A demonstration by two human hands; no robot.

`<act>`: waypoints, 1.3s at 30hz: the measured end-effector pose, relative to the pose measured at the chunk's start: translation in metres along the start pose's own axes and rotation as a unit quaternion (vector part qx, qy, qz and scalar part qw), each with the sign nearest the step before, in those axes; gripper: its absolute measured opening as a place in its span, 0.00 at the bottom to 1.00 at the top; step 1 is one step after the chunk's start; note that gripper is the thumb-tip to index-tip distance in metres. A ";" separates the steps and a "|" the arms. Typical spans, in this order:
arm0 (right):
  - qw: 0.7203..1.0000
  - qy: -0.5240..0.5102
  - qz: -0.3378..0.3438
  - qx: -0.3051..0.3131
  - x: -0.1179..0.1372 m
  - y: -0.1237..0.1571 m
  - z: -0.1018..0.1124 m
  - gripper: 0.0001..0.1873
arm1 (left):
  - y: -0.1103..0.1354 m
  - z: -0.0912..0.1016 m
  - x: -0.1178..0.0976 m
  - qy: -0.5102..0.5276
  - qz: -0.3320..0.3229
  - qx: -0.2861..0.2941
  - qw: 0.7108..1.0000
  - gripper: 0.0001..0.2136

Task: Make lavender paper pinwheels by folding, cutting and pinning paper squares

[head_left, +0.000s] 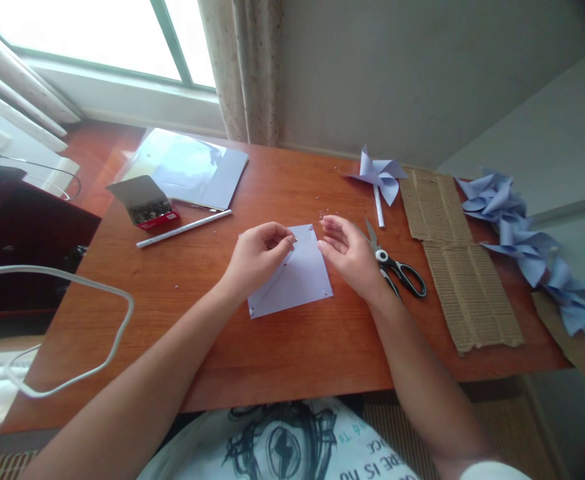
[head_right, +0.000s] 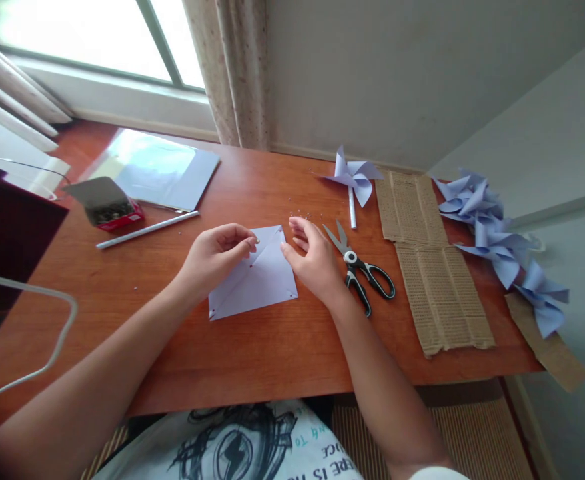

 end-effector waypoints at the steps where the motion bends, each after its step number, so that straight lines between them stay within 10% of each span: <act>1: 0.998 -0.044 -0.029 0.019 -0.003 0.000 0.000 0.25 | 0.000 -0.001 0.002 -0.009 -0.003 0.003 1.000 0.09; 11: 0.974 -0.122 -0.173 0.084 -0.023 0.002 -0.012 0.35 | 0.000 0.000 0.005 -0.006 -0.004 -0.005 1.000 0.10; 18: 0.991 -0.010 -0.078 0.106 -0.012 0.008 -0.034 0.19 | 0.001 0.000 -0.005 0.033 -0.009 -0.016 0.999 0.09; 28: 0.989 -0.143 -0.041 -0.010 0.004 -0.001 0.024 0.13 | -0.001 0.070 -0.019 0.067 -0.046 -0.250 0.965 0.06; 39: 0.980 -0.186 -0.045 0.057 0.006 0.005 0.005 0.15 | 0.010 -0.011 0.005 0.148 0.034 -0.032 0.988 0.14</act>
Point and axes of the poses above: each hand's wrist, its own y-axis away from the middle knuckle, its own z-axis out of the back of the hand, x = y × z, the point moved 10 cm from there along -y, towards the middle knuckle, and after that the axes turned 14 degrees about -z, right-handed, at the moved point
